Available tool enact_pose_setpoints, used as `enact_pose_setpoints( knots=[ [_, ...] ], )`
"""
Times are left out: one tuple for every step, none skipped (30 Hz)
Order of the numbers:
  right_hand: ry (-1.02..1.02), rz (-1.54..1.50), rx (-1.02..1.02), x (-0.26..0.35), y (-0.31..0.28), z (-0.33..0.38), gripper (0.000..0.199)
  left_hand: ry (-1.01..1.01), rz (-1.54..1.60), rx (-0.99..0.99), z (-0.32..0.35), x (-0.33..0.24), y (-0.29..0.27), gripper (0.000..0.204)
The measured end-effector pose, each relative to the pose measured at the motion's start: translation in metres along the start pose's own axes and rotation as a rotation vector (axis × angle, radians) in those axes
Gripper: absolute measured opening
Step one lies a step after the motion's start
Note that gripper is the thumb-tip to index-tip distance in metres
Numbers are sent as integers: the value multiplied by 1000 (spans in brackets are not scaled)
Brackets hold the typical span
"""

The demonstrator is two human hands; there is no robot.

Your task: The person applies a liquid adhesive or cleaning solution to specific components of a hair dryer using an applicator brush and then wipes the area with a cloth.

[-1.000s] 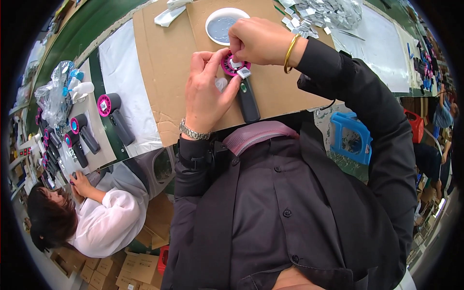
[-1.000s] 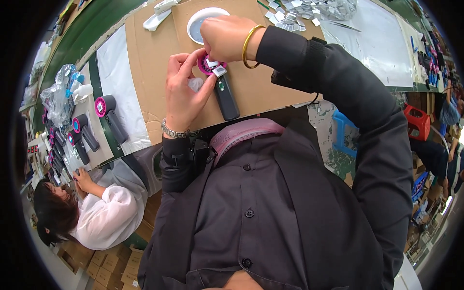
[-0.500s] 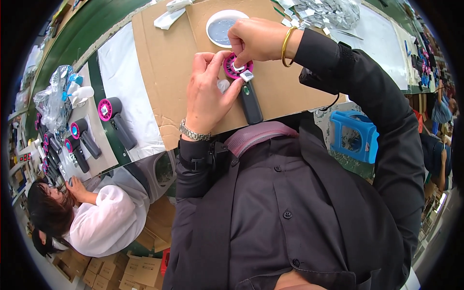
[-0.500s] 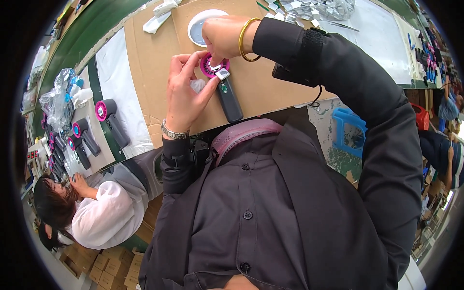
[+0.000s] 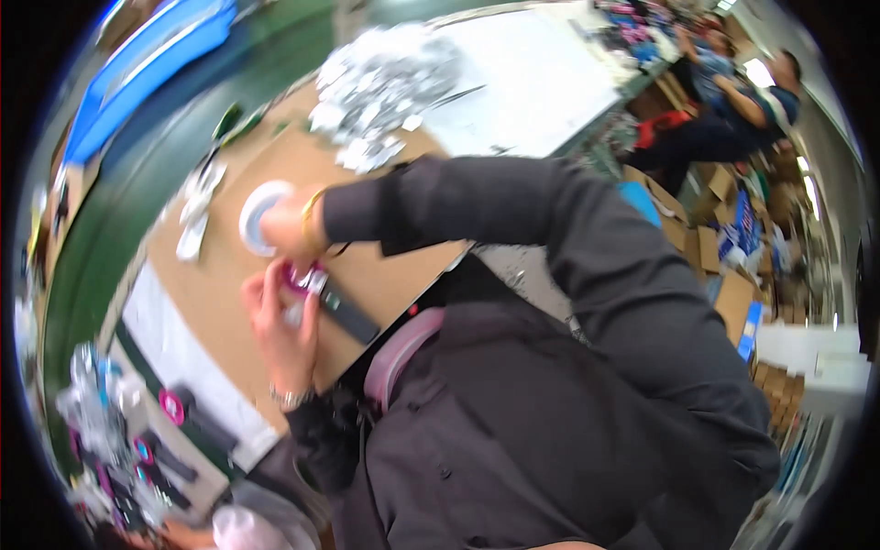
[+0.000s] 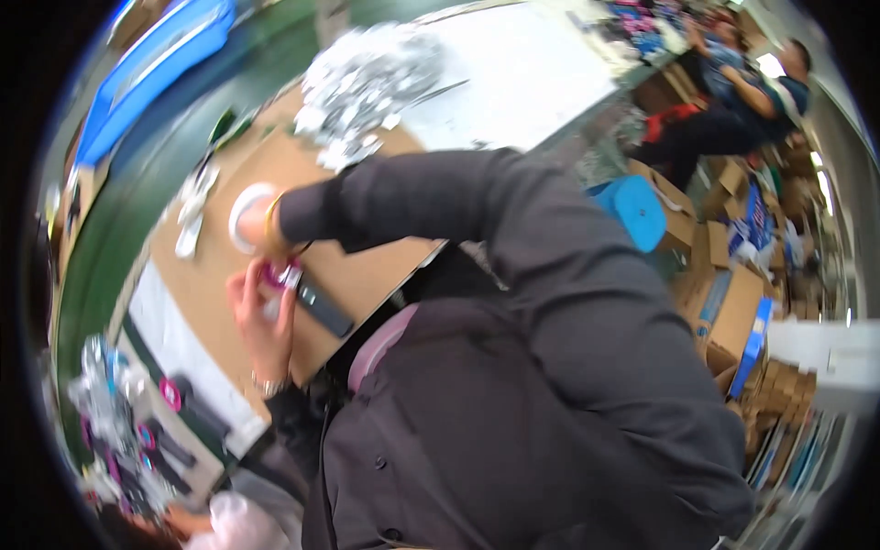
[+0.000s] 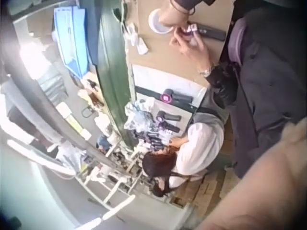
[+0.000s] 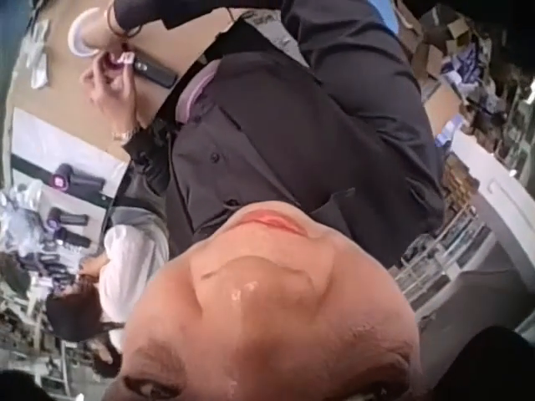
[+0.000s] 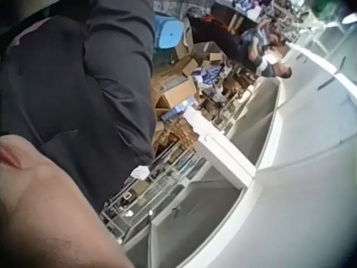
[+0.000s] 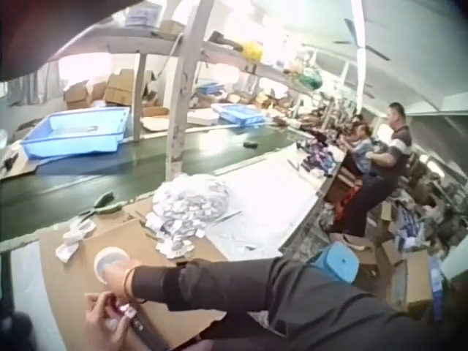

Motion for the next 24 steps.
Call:
enact_pose_setpoints(
  knots=[
    [24, 60, 23, 1, 16, -18, 41, 48, 29, 8, -1, -3, 0, 60],
    [42, 114, 52, -9, 30, -30, 42, 29, 17, 11, -3, -3, 2, 60],
    [47, 122, 50, -9, 29, -29, 42, -26, -12, 2, 2, 6, 0, 59],
    [38, 110, 14, -5, 22, -23, 41, -30, -17, -5, 5, 7, 0, 59],
    [20, 94, -19, 1, 17, -16, 41, -4, 11, -9, 7, 4, 1, 58],
    [-5, 71, -58, 8, 8, -10, 41, 24, 27, -15, 4, 2, 1, 58],
    [11, 75, -71, 4, -3, -3, 40, 48, 36, -28, -1, 0, -1, 57],
    [11, 65, -74, 3, -5, 2, 39, 56, 16, -29, -3, -4, -1, 56],
    [-1, 55, -50, -1, -4, 1, 37, 63, -7, -30, -8, -10, 2, 55],
    [-16, 49, -19, -7, -1, -2, 36, 60, -4, -30, -10, -12, 5, 54],
    [-22, 52, 5, -8, 0, -7, 36, 65, 4, -26, -11, -12, 5, 53],
    [-26, 57, 35, -9, 1, -8, 36, 29, -32, -36, -9, -8, 5, 53],
    [-49, -1, 19, -10, 0, -8, 36, 30, -30, -37, -7, -8, 5, 53],
    [-68, -57, 3, -12, 0, -7, 35, 34, -24, -37, -5, -7, 5, 53],
    [-102, -125, -31, -19, 1, -4, 34, 20, -41, -42, -5, -4, 7, 53],
    [-137, -192, -64, -20, 0, 0, 33, 35, -30, -53, -5, -4, 7, 55],
    [-121, -260, -144, -26, -3, 5, 31, 53, -16, -63, -4, -3, 7, 57],
    [-102, -329, -222, -30, -9, 12, 29, 70, -1, -73, -4, -2, 7, 59],
    [-190, -349, -375, -26, -22, 25, 28, 53, -14, -76, 0, 0, 3, 59],
    [-274, -371, -529, -22, -35, 39, 27, 44, -17, -74, 3, 1, 0, 61],
    [-243, -376, -552, -17, -45, 55, 25, 40, -16, -70, 3, 1, -2, 64],
    [-210, -381, -576, -12, -49, 71, 23, 37, -14, -64, 4, 0, -4, 66],
    [-207, -388, -569, -11, -44, 83, 23, 29, -15, -58, 3, -1, -5, 66],
    [-208, -407, -591, -10, -41, 93, 22, 9, 19, -69, 3, -2, -7, 67]
  ],
)
Point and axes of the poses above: each hand's wrist, its own z-axis away from the middle knuckle, its own y-axis out of the palm, x = y × z, the point moved 6 cm from there along -z, towards the middle knuckle, and after that the axes turned 8 degrees about -x, right-handed, at the moved point
